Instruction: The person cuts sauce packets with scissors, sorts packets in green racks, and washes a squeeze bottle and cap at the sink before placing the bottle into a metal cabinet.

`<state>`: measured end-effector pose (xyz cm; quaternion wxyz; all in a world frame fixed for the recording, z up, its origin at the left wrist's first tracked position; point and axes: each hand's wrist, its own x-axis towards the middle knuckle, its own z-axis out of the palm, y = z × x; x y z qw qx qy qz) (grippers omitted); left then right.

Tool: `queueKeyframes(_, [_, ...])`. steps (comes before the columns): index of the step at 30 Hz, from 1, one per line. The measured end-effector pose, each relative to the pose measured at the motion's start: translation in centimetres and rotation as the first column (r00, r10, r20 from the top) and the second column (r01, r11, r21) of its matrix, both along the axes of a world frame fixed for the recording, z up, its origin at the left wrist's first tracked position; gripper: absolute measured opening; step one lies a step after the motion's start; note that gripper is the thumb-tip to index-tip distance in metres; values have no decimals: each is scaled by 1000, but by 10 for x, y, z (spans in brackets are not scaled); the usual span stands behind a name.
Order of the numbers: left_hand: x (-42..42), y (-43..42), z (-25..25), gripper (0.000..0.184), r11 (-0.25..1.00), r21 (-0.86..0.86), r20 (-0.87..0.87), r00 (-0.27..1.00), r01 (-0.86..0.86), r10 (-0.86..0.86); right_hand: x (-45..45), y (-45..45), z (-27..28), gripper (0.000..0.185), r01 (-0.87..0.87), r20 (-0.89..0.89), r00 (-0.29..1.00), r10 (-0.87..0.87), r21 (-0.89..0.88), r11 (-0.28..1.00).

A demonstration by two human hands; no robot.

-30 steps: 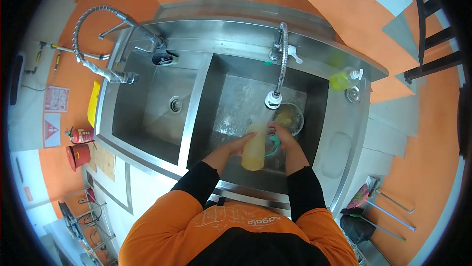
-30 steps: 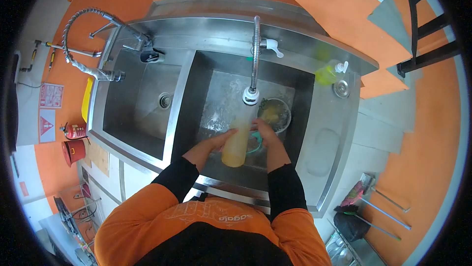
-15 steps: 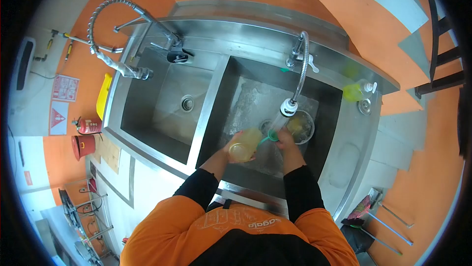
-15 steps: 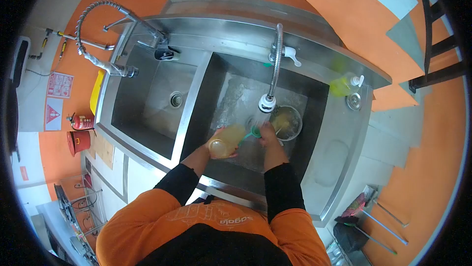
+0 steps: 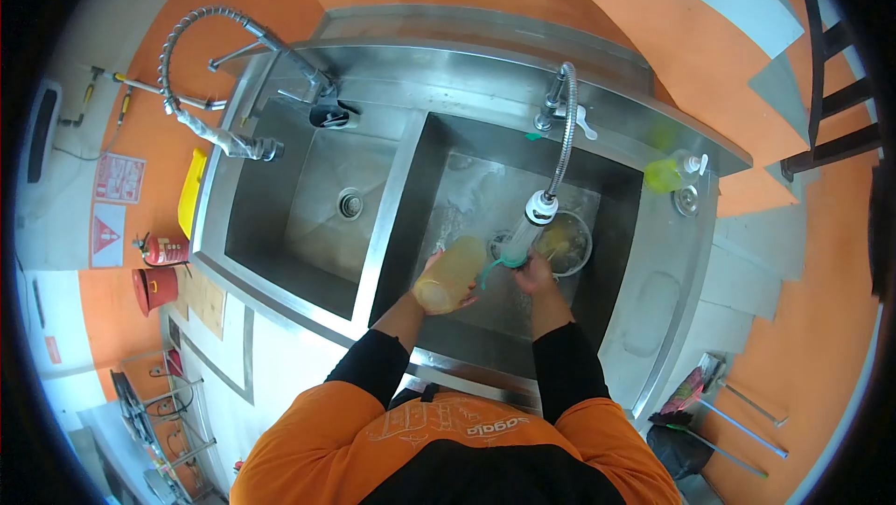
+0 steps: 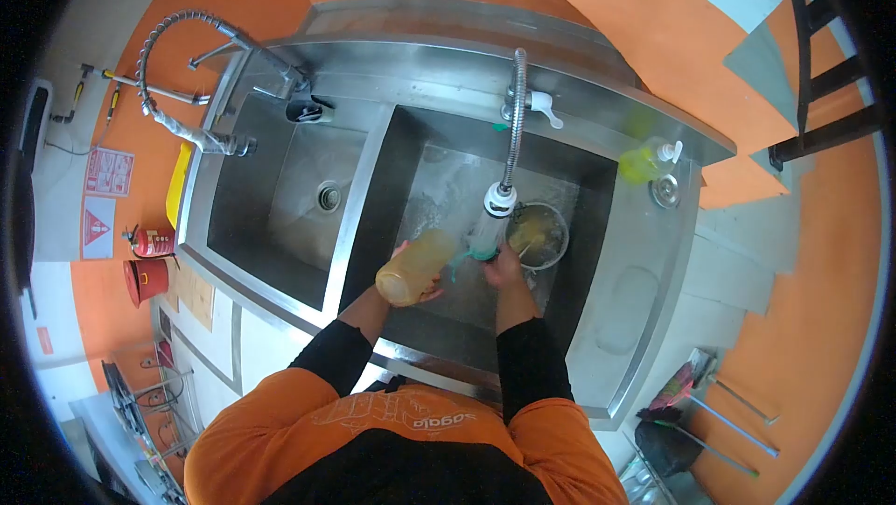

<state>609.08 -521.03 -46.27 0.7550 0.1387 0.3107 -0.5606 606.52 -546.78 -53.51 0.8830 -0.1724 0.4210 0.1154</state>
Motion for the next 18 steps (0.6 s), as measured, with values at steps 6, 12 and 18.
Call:
queueKeyframes(6, [3,-2,1,85,998,-60,51,999,-4,7,-8,-2,16,45,-62,-13,998,66,175,983])
queueKeyframes(12, [2,-20,31,76,983,164,295,947,84,-130,-19,-6,-12,36,-163,-175,966,188,147,976])
queueKeyframes(18, [-3,-55,29,88,568,749,348,527,341,-776,-35,-34,15,22,-471,-231,880,415,-312,825])
